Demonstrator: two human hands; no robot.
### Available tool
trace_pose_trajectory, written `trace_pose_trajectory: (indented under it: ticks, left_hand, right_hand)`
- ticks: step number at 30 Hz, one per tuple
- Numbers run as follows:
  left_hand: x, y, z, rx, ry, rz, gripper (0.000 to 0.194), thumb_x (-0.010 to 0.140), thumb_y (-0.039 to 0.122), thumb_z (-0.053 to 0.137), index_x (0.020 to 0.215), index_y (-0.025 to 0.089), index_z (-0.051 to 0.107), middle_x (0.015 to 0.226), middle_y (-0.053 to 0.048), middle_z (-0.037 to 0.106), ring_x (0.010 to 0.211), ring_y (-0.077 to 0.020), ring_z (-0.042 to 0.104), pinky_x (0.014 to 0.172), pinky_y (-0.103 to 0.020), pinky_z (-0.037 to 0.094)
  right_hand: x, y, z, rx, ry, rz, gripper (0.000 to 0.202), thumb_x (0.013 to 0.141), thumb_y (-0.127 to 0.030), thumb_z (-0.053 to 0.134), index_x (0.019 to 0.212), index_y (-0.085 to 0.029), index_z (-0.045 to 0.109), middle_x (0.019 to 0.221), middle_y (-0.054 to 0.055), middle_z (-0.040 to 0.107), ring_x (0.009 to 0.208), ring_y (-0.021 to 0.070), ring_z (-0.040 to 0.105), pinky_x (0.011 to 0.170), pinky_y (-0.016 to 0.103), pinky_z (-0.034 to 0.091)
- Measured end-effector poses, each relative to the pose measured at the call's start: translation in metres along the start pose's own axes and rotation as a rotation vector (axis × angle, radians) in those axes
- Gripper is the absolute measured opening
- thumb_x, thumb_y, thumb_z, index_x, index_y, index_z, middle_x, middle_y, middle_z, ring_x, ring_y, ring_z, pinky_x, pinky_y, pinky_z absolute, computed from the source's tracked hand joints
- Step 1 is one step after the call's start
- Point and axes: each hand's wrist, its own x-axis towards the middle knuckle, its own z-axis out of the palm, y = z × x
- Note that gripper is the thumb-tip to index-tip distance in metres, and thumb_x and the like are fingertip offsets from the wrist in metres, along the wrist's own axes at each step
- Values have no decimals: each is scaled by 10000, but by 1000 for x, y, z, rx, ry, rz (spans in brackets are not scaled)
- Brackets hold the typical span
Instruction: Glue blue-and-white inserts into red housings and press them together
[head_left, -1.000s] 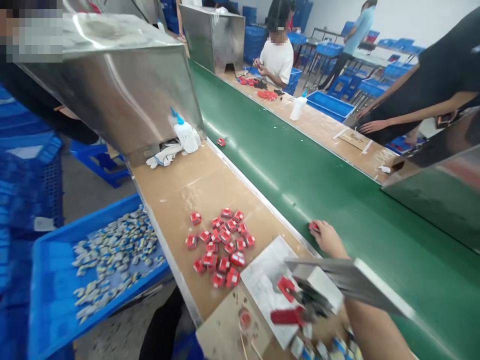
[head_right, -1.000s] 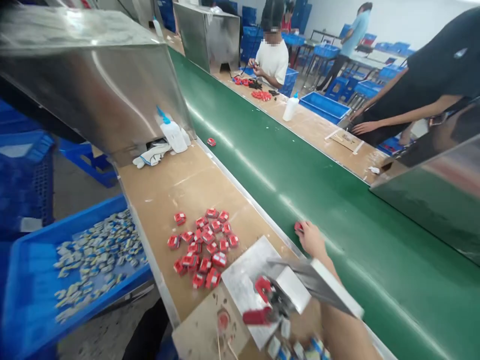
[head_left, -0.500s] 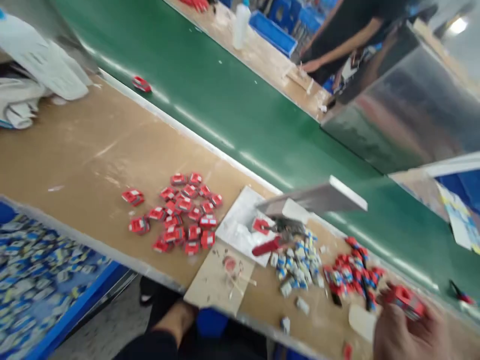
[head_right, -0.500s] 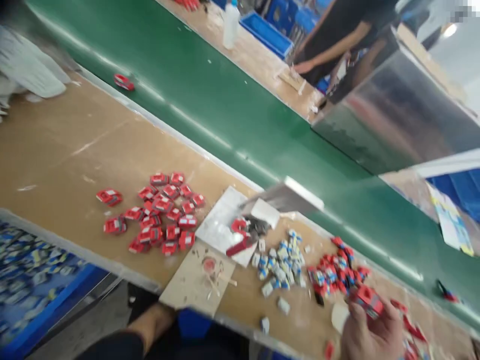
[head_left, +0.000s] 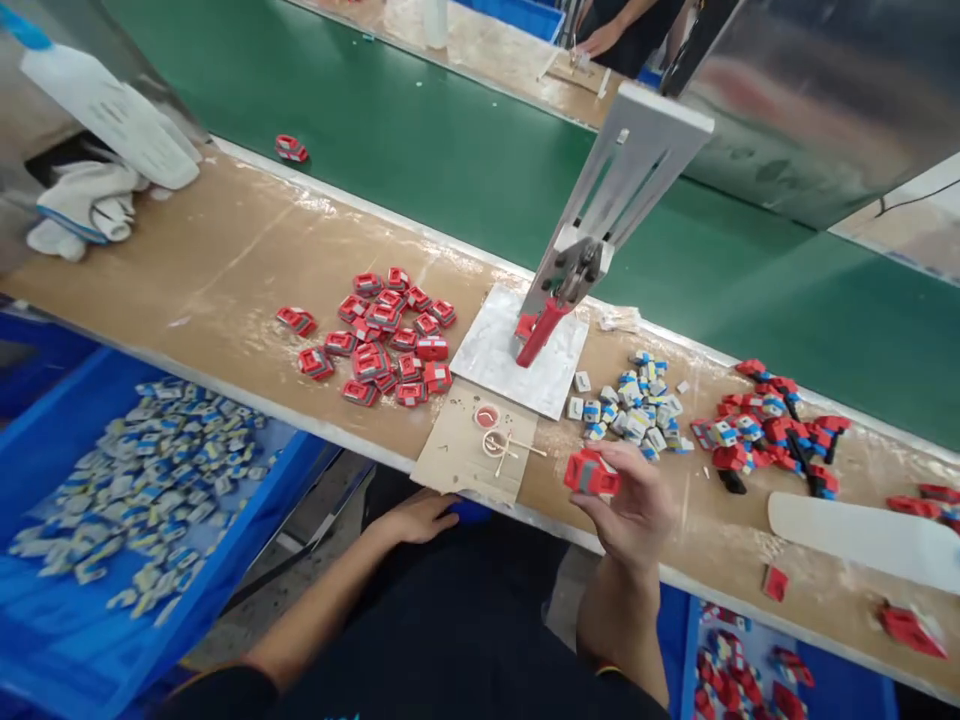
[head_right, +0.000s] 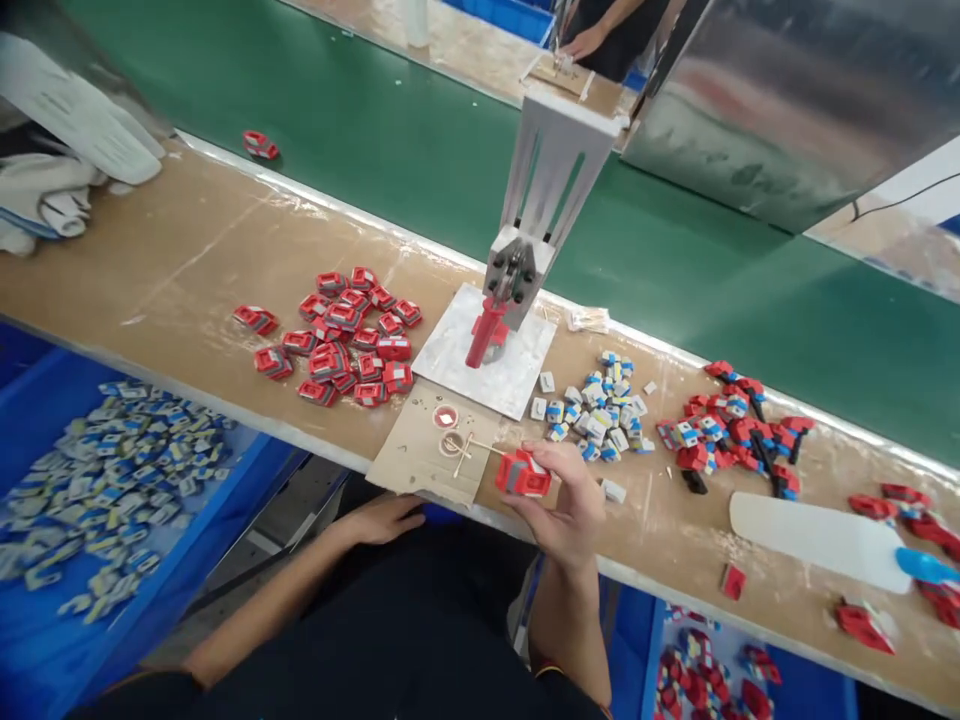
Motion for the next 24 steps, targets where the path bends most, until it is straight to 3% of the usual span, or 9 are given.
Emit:
trace_pose_trajectory:
  ticks: [3,5,8,10,12,15,18,20,24]
  left_hand:
    - [-51,18,-32,10,-233,110,238,938,445,789,1046,235,816,1102,-69,813,1099,-282,752,1066,-436,576]
    - [-74,44,-55,-53,-280,265,282,976,502,726,1048,248,828,1016,-69,820,973,-262,766,974,-396,595]
    - [-73,94,-70,-331,33,528,483,895,524,849,1280,247,760,1137,-103,802,949,-237,763,891,-349,623]
    - [-56,122,-63,-465,74,624,784,765,479,979,1459,295,664,1391,-135,743,1186,-287,758,1014,-376,628]
    - [-40,137,-51,-530,80,663,641,817,403,955,1401,298,712,1462,-140,717,1322,-306,722,1079,-393,620]
    - [-25,132,-42,-584,161,714,349,922,341,864,1252,252,793,1379,-145,771,1290,-292,753,1038,-376,653]
    - [-21,109,-49,-676,285,748,331,916,385,870,1201,230,802,1159,-114,841,1044,-245,830,881,-315,693]
    - [-20,95,-60,-792,349,697,341,923,447,854,1173,224,791,1049,-81,838,871,-210,830,775,-297,695]
    - [-12,81,-76,-988,300,534,396,953,511,798,1218,220,760,1147,-96,795,803,-188,792,676,-294,659]
  right_hand:
    - [-17,-4,10,-10,7,73,377,941,-376,847,1275,-291,695,1100,86,816,1005,289,801,853,448,665]
    - [-17,-11,17,-12,-31,95,378,940,-401,848,1263,-284,691,1090,90,821,983,285,803,820,433,665]
    - [-6,-25,33,-14,-155,41,412,907,-436,882,1229,-276,682,1039,85,830,912,269,802,782,416,661]
    - [2,-33,46,-30,-221,-21,419,910,-458,876,1230,-282,673,1014,80,830,887,265,798,778,418,659]
    - [4,-37,57,-53,-249,-71,426,925,-427,866,1276,-294,664,1014,74,828,891,266,796,789,422,656]
    - [-4,-32,63,-121,-233,-125,518,936,-454,847,1385,-301,638,1132,106,802,991,290,788,844,451,654]
    - [-20,-16,54,-235,-125,-47,560,973,-564,766,1431,-278,618,1233,145,749,1082,310,750,844,463,647]
    - [-31,-5,46,-309,-62,62,475,1007,-519,731,1392,-259,634,1181,129,749,1023,290,735,784,432,635]
    - [-43,10,45,-348,-160,177,363,1008,-453,741,1294,-239,671,1069,87,769,864,239,707,751,398,619]
